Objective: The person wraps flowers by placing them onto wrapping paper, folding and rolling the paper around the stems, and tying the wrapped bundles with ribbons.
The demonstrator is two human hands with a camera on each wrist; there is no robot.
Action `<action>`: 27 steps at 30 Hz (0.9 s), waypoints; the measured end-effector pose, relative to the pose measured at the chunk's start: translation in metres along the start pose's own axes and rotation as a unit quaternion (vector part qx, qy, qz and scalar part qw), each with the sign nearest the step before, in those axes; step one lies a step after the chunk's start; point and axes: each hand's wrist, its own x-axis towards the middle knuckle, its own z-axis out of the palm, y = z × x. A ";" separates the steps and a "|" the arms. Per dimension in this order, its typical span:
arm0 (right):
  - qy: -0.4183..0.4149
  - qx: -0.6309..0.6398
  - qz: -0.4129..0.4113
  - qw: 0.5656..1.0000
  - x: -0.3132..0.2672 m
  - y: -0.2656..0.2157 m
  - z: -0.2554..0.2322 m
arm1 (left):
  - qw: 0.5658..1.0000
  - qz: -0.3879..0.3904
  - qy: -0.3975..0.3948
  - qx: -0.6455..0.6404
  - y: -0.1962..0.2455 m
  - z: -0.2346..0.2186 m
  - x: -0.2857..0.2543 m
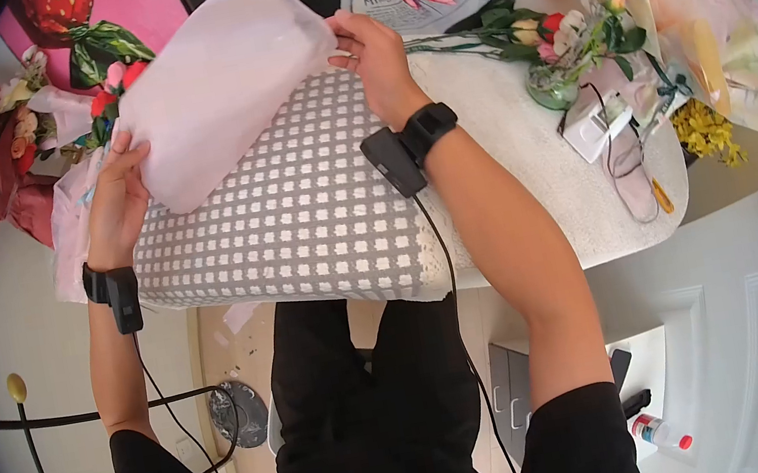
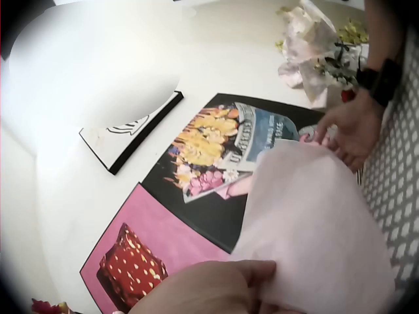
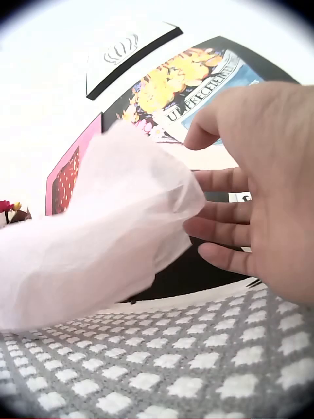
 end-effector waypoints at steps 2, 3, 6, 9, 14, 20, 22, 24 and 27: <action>0.003 -0.004 0.005 1.000 0.000 -0.008 0.000 | 1.000 -0.013 -0.002 0.022 -0.015 -0.018 0.006; 0.002 -0.006 0.010 1.000 0.001 -0.011 -0.002 | 0.999 -0.022 -0.002 0.045 -0.016 -0.020 0.008; -0.013 0.004 -0.013 1.000 0.004 -0.017 -0.004 | 0.995 -0.034 -0.021 0.092 -0.015 -0.024 0.015; -0.004 0.044 -0.007 0.999 -0.002 -0.021 -0.006 | 0.989 -0.027 -0.028 0.142 -0.018 -0.021 0.008; 0.315 -0.124 -0.217 0.915 0.027 -0.023 -0.044 | 0.937 -0.052 -0.091 0.335 -0.015 -0.015 0.005; 0.362 -0.518 -0.143 0.761 0.017 -0.051 -0.060 | 0.907 -0.069 -0.150 0.387 -0.019 -0.019 -0.003; 0.284 -0.657 -0.036 0.698 0.011 -0.047 -0.067 | 0.895 -0.082 -0.194 0.392 -0.014 -0.013 -0.009; 0.257 -0.673 0.010 0.694 0.008 -0.039 -0.075 | 0.887 -0.086 -0.204 0.406 -0.011 -0.008 -0.011; 0.232 -0.693 0.035 0.681 0.015 -0.040 -0.079 | 0.879 -0.070 -0.208 0.424 -0.012 0.000 -0.001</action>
